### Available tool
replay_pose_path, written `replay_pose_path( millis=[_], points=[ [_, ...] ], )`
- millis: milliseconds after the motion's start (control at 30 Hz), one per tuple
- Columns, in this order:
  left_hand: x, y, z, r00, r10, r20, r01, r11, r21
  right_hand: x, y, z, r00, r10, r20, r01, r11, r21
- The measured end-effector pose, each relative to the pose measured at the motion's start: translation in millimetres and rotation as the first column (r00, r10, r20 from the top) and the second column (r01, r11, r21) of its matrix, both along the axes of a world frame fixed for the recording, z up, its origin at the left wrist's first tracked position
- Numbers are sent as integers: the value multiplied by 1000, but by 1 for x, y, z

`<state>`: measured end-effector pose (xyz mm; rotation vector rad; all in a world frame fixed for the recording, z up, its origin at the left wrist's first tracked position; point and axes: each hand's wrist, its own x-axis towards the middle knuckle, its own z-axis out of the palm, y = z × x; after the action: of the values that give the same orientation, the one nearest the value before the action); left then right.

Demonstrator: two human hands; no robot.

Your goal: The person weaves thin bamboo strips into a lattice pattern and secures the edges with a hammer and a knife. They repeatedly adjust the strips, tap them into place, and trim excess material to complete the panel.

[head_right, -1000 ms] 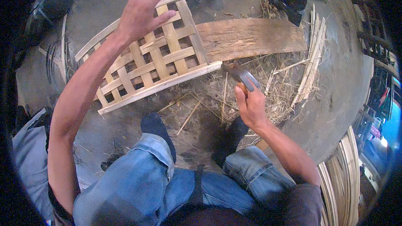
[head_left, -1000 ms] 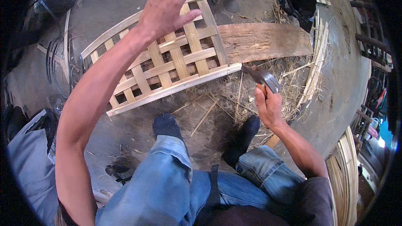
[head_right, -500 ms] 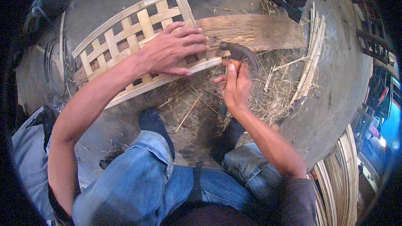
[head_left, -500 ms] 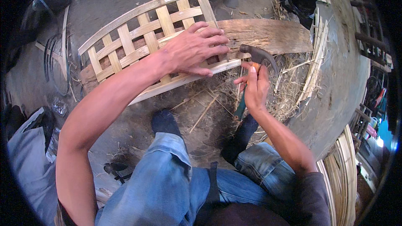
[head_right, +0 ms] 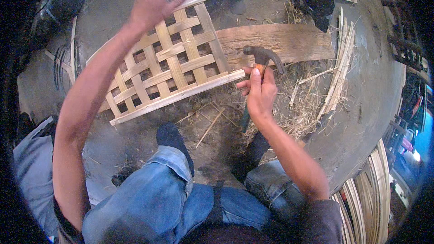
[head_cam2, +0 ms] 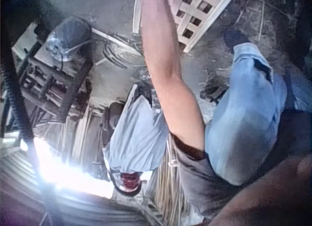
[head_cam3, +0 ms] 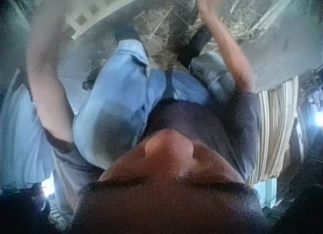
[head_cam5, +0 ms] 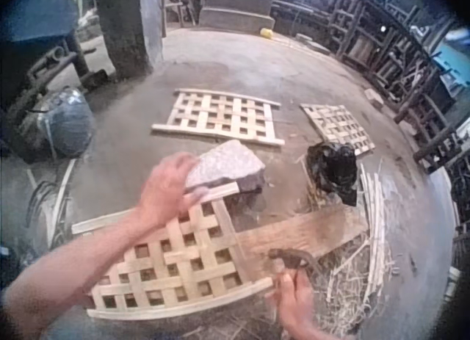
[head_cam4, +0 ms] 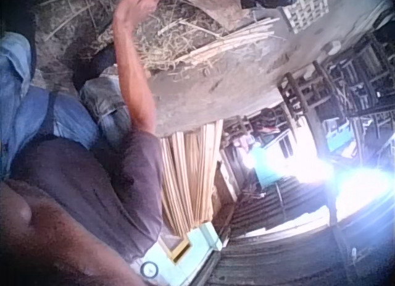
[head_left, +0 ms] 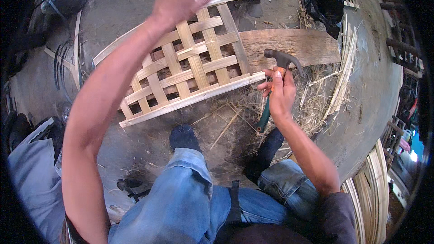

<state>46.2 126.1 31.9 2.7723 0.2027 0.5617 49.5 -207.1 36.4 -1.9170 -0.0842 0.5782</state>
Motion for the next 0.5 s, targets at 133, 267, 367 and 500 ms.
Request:
replay_pose_path(
  millis=[133,267,367,500],
  points=[
    [20,35,13,963,-77,-257,52,993,-104,-6,-3,-7,999,-54,3,54,994,91],
    [28,49,1,955,-129,-267,93,985,-146,-10,-4,-10,996,-80,-25,82,988,128],
    [35,69,-5,968,-123,-220,105,990,-93,-9,3,-12,993,-107,-48,113,981,156],
    [21,36,2,993,-81,-90,92,988,120,-3,6,-8,990,-126,-65,135,979,156]
  ],
)
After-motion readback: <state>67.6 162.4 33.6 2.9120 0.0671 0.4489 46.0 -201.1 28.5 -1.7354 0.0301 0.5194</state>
